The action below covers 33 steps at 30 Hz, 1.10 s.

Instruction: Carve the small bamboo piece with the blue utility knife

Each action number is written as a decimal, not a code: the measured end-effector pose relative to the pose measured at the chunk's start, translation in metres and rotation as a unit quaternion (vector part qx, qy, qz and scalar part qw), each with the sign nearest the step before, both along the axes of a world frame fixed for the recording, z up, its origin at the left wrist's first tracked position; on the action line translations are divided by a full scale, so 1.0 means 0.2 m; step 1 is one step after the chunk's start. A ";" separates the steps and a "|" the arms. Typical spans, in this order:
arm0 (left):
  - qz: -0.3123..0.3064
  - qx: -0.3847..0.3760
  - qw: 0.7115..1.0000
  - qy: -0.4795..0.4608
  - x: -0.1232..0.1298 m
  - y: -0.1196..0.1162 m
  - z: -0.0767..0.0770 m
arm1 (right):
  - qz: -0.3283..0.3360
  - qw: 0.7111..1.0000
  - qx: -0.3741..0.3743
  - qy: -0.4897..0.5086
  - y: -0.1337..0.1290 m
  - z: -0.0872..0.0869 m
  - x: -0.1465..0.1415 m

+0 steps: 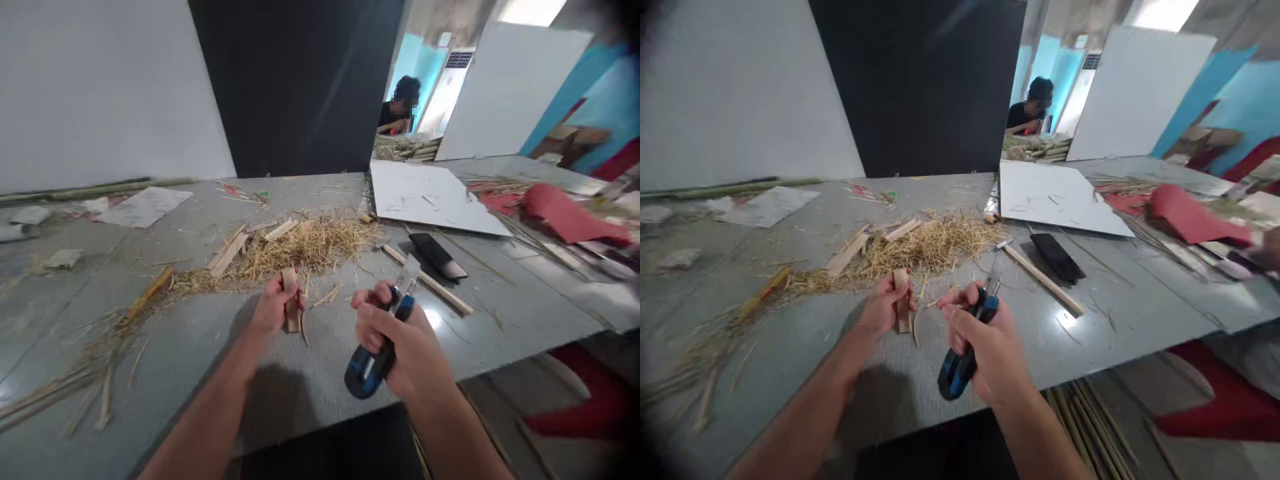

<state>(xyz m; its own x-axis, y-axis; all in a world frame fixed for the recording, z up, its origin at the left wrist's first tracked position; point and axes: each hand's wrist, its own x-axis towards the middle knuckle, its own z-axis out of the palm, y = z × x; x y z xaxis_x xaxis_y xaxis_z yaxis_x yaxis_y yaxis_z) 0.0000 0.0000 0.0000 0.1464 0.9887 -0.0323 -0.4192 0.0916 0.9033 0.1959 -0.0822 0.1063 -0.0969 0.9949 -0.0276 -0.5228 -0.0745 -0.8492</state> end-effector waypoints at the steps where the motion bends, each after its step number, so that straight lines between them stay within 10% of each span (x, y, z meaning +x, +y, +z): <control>1: 0.002 -0.001 1.000 0.001 0.00 0.00 0.00 | 0.007 1.000 -0.002 0.004 0.04 -0.02 -0.01; 6: 0.012 -0.002 1.000 0.019 0.02 0.01 0.01 | -0.023 0.968 0.121 -0.218 0.32 -0.16 -0.05; 9: 0.017 0.005 0.999 0.035 0.03 0.00 0.03 | -0.062 0.813 0.236 -0.528 0.52 -0.26 -0.08; 11: 0.018 0.009 0.999 0.040 0.03 0.00 0.04 | -0.052 0.767 0.255 -0.587 0.62 -0.32 -0.10; 25: -0.036 0.042 0.984 0.170 0.04 -0.04 0.05 | 0.083 0.579 0.365 -0.724 0.53 -0.35 -0.09; 33: -0.011 0.074 0.972 0.224 0.02 -0.03 0.06 | 0.096 0.549 0.371 -0.743 0.53 -0.35 -0.07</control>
<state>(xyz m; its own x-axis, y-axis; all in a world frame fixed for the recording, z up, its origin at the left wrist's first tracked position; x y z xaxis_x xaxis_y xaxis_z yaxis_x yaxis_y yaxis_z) 0.0049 -0.0070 0.0125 0.1709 0.9842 0.0453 0.0194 -0.0493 0.9986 0.1821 0.0245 0.0358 -0.6210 0.7610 0.1875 0.7444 0.6476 -0.1627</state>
